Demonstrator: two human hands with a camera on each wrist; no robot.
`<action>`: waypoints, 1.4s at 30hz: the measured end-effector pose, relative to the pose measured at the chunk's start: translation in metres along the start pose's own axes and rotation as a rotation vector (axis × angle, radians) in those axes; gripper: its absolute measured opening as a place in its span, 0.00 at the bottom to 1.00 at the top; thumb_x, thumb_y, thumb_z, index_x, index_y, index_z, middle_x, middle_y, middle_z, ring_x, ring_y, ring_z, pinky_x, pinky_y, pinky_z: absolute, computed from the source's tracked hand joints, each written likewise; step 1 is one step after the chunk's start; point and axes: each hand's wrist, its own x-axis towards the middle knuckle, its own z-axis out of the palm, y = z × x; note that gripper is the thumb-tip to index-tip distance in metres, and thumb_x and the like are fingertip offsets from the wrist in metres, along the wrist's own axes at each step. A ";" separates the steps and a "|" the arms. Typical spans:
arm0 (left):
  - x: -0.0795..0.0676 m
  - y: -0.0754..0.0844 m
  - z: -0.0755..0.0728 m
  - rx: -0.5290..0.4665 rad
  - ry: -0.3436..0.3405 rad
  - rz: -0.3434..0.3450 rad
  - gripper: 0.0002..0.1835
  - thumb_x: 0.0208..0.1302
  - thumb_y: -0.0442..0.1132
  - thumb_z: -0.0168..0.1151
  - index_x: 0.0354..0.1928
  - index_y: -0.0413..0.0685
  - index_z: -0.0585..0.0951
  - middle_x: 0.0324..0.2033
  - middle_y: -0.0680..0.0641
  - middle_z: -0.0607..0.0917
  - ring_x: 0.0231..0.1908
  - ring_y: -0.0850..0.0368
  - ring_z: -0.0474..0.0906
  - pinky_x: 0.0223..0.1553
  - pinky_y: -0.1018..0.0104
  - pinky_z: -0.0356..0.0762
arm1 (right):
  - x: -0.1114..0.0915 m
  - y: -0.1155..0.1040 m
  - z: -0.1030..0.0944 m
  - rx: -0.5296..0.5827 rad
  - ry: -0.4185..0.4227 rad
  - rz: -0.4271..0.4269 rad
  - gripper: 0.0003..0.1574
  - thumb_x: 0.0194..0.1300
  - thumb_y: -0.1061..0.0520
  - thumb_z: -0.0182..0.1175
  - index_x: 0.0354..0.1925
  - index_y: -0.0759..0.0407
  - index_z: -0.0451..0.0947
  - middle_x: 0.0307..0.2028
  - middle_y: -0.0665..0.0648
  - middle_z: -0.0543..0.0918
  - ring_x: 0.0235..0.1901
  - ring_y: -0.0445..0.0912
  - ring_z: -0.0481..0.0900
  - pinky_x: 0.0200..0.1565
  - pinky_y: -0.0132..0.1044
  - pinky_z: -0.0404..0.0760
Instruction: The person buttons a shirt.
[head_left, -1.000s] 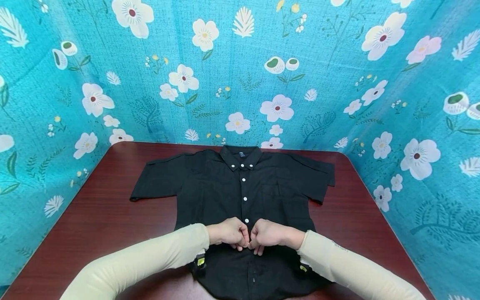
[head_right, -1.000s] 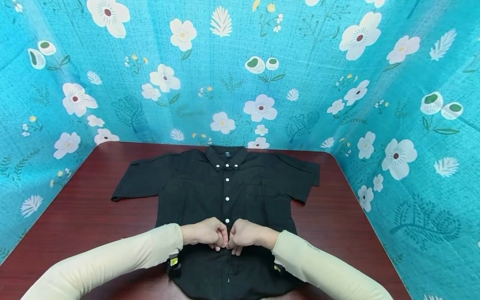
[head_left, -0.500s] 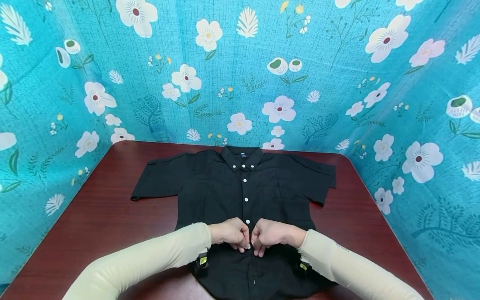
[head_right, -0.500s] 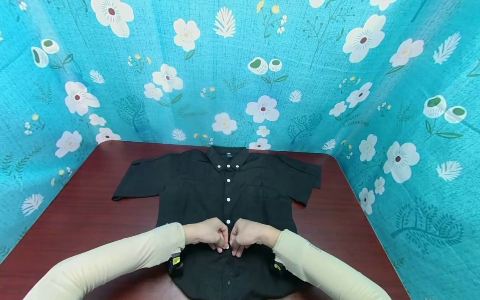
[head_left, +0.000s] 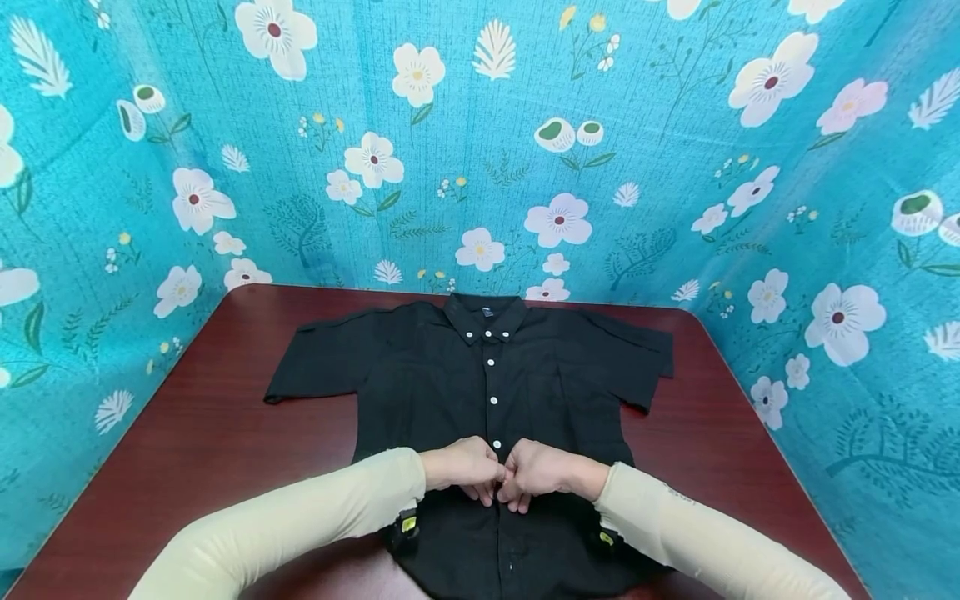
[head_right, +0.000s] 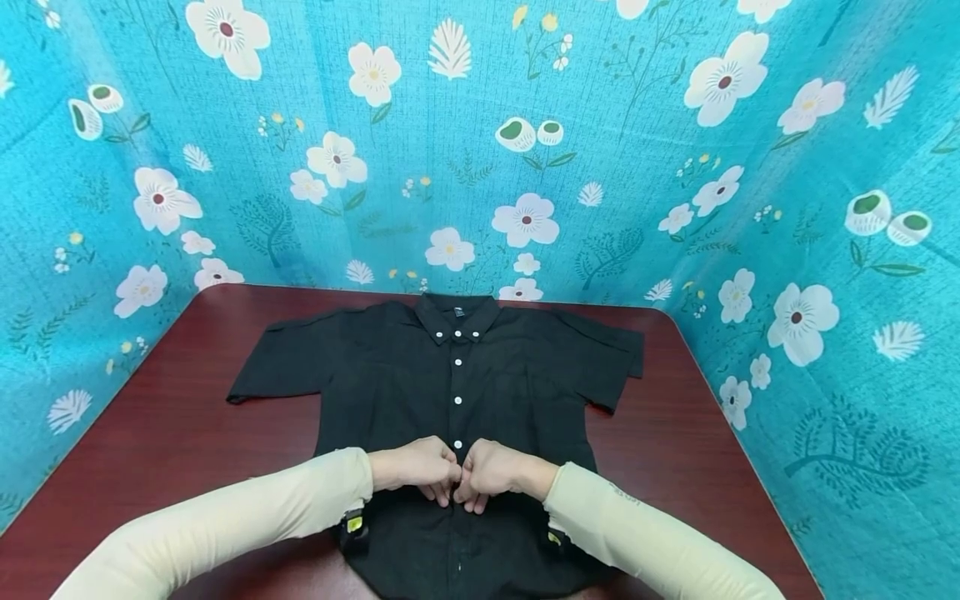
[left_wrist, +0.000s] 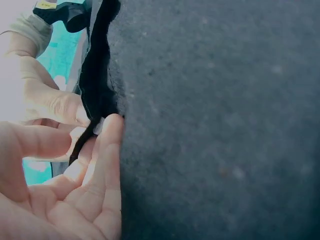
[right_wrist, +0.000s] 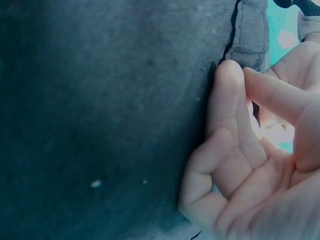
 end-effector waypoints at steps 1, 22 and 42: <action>0.000 0.000 0.000 -0.002 0.002 0.000 0.11 0.55 0.34 0.62 0.18 0.38 0.79 0.15 0.43 0.83 0.17 0.55 0.81 0.19 0.67 0.77 | 0.000 0.000 0.000 -0.001 0.002 -0.002 0.09 0.52 0.69 0.66 0.19 0.65 0.78 0.16 0.59 0.81 0.16 0.45 0.81 0.23 0.35 0.81; 0.000 -0.001 -0.001 0.006 -0.005 0.022 0.15 0.51 0.25 0.64 0.15 0.43 0.71 0.15 0.41 0.82 0.19 0.52 0.83 0.17 0.69 0.76 | -0.003 -0.001 0.000 -0.115 0.020 -0.068 0.07 0.48 0.72 0.64 0.19 0.64 0.80 0.15 0.56 0.81 0.17 0.47 0.81 0.24 0.37 0.81; 0.001 0.001 0.001 0.063 -0.013 0.037 0.15 0.50 0.25 0.64 0.14 0.44 0.70 0.14 0.44 0.81 0.17 0.55 0.82 0.16 0.71 0.74 | -0.004 -0.001 0.002 -0.147 -0.001 -0.058 0.08 0.48 0.71 0.65 0.17 0.63 0.79 0.14 0.54 0.81 0.16 0.46 0.81 0.22 0.34 0.79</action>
